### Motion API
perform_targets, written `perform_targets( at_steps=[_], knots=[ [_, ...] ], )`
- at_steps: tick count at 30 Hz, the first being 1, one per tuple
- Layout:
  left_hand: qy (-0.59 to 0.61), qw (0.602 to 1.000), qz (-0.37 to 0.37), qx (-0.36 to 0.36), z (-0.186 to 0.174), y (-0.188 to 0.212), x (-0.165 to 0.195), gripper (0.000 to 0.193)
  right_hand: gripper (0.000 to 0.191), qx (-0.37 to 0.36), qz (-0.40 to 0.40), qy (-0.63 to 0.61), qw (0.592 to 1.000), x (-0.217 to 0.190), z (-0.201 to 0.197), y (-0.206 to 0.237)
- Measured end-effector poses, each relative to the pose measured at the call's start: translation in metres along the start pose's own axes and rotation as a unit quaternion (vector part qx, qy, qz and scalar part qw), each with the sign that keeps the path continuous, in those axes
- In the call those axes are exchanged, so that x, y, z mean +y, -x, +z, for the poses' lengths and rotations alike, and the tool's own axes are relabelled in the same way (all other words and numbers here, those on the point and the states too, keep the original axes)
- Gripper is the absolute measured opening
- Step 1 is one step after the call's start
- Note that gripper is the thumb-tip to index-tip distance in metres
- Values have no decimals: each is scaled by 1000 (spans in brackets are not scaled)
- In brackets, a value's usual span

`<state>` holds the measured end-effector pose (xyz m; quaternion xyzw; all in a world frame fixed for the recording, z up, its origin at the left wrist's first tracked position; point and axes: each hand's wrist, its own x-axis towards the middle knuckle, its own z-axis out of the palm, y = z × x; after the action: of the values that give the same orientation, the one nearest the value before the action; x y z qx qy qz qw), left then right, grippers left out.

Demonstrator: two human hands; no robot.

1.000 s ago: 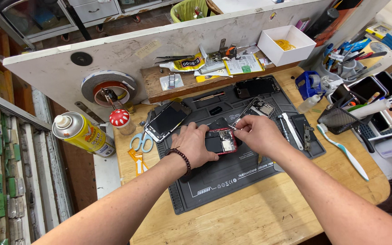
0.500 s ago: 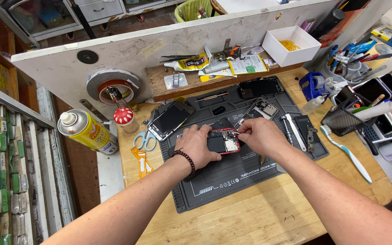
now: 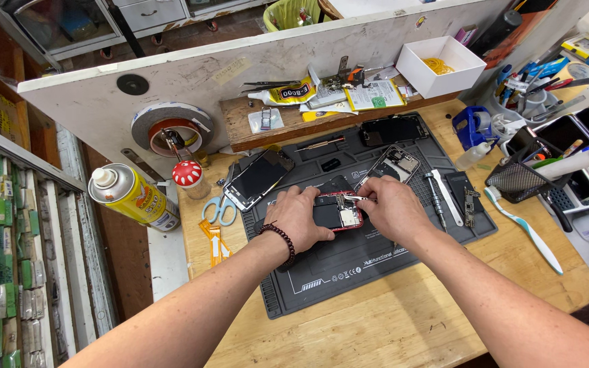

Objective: The person plugs a charging cable into a red smartphone, opens its back cover, and pries open the phone on a repair mat. They disconnect internal components and use a screwdriver on the exposed internals, continuing the repair as the clip ends.

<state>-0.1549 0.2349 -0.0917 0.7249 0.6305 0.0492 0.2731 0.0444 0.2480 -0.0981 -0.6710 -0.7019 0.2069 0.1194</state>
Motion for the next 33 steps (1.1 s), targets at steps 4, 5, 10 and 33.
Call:
perform_targets(
  at_steps=[4, 5, 10, 33],
  knots=[
    [2, 1000, -2, -4, -1, 2, 1, 93, 19, 13, -13, -13, 1000, 3, 0, 2],
    [2, 1000, 4, 1, -2, 4, 2, 94, 19, 17, -12, -17, 1000, 3, 1, 3],
    [-12, 1000, 22, 4, -3, 7, 3, 87, 19, 19, 0, -46, 999, 4, 4, 3],
    [9, 1000, -18, -20, -1, 3, 7, 82, 22, -42, -36, -63, 996, 8, 12, -44]
  ],
)
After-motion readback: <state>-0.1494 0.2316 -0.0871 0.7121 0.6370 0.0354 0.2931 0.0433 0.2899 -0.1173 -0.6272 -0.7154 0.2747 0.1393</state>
